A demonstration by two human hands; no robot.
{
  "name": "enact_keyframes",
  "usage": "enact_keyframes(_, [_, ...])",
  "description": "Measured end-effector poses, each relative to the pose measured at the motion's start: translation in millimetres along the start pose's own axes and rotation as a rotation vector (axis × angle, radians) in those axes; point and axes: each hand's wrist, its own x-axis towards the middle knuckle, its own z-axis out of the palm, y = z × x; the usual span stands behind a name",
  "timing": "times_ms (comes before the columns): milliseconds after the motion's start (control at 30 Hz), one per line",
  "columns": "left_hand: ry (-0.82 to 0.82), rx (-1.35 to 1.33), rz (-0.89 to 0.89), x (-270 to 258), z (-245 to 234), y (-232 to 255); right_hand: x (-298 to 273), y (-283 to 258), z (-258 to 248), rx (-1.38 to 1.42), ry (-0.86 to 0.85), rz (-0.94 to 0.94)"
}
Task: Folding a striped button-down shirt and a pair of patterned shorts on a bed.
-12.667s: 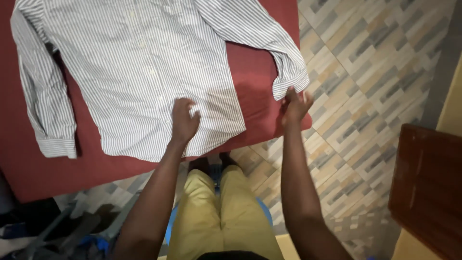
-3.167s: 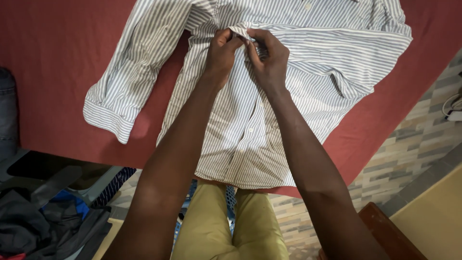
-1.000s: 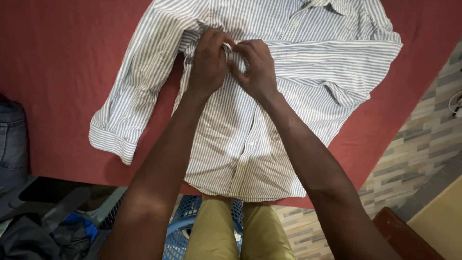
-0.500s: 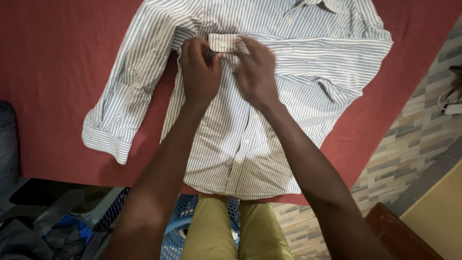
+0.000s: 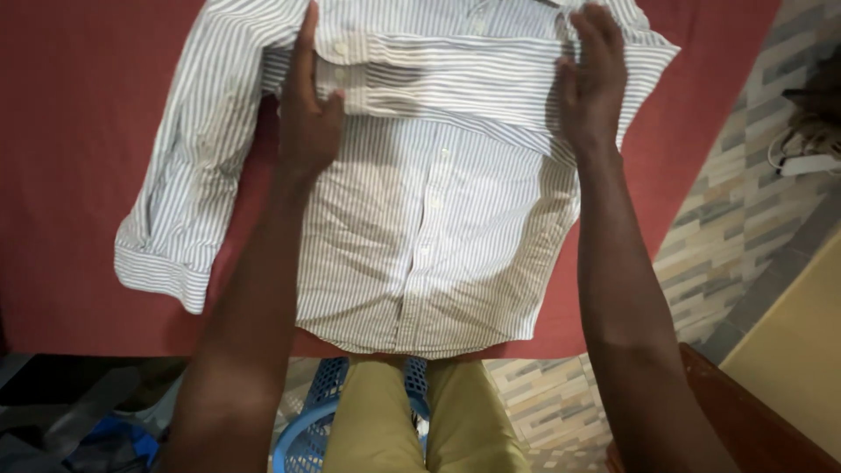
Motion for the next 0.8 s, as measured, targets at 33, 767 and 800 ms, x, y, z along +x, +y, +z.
enact_keyframes(33, [-0.005, -0.003, 0.002, 2, -2, 3, -8, -1, -5, -0.003, 0.003, 0.004])
enact_keyframes(767, [0.106, 0.404, 0.046, 6, 86, 27, -46, 18, -76, -0.506, -0.631, 0.537])
enact_keyframes(800, [-0.018, 0.378, 0.153, -1, 105, 23, -43, 14, -76, -0.509, -0.646, 0.553])
